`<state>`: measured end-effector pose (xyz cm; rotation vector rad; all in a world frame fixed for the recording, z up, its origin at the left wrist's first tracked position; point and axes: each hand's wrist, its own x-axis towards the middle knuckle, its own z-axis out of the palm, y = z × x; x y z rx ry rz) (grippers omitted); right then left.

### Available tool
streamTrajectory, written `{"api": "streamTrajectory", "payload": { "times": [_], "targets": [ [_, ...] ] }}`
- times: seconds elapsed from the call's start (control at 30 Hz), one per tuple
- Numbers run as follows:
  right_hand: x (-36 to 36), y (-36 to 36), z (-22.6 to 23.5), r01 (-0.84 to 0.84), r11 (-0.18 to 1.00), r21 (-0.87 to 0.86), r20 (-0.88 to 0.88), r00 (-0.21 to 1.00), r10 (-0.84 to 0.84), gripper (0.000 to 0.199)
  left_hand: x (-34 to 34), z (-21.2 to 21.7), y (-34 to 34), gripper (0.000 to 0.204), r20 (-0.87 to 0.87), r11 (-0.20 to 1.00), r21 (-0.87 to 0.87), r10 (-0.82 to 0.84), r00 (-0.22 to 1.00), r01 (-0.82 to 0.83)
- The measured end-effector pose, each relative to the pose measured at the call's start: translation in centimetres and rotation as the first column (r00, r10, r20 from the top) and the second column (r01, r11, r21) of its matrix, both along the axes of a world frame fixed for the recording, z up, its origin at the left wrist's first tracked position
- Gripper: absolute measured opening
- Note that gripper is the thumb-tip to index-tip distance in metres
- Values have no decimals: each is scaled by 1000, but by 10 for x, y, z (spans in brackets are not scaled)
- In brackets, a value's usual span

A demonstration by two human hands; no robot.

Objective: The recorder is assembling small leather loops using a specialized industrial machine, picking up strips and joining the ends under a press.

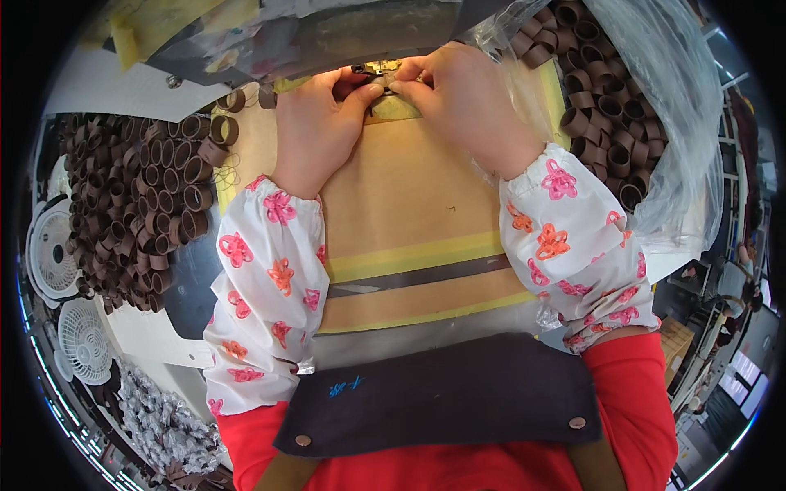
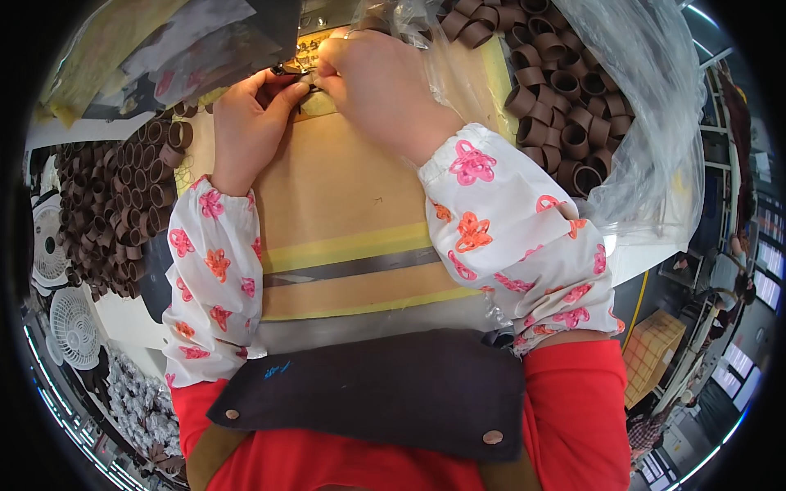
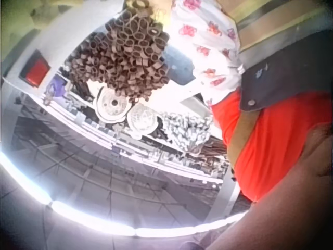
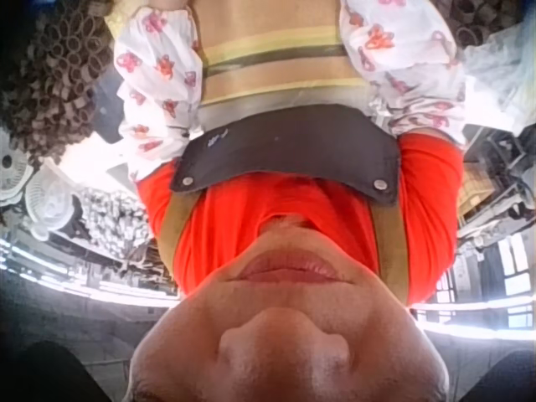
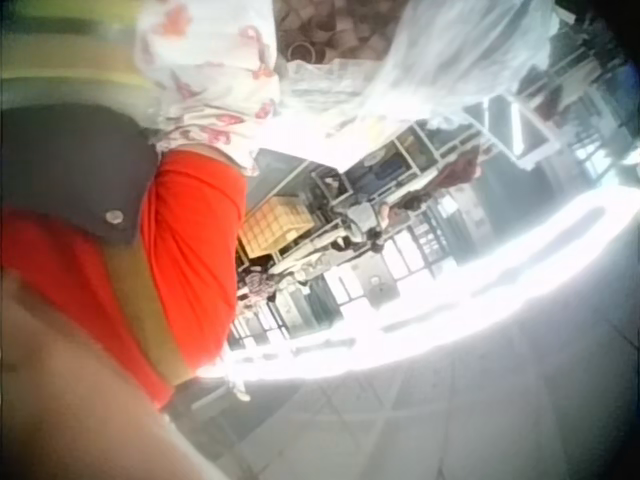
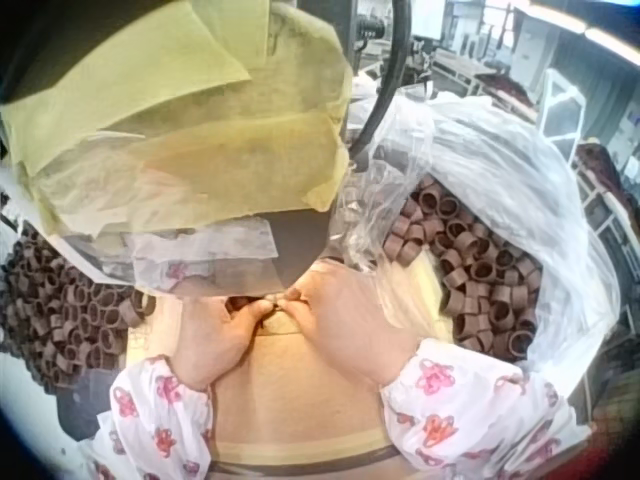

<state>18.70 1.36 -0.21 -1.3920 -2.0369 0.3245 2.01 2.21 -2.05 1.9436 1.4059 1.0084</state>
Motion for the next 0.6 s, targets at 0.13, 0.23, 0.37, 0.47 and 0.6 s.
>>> {"api": "streamTrajectory", "payload": {
  "times": [0.13, 0.23, 0.37, 0.47, 0.6],
  "targets": [
    [3, 1, 1, 1, 999, 36, -31, 1000, 0, 8, 0, 5, 2, 20, -120, 997, 82, 12, 993, -2],
    [5, 2, -8, -48, 995, 88, -120, 991, 58, 7, 0, 5, 0, 19, -139, 992, 123, 0, 990, 17],
    [7, 7, -11, -185, 982, -36, -188, 966, 175, 14, -11, 11, 0, 24, -133, 993, 18, -116, 984, 119],
    [11, -23, 7, -250, 953, -170, -195, 957, 216, 14, -15, 26, -20, 23, -101, 960, -123, -264, 959, 251],
    [9, -38, 6, -162, 980, -112, -268, 955, 127, 12, -9, 22, -28, 23, -191, 967, -30, -253, 949, 252]
  ]
}}
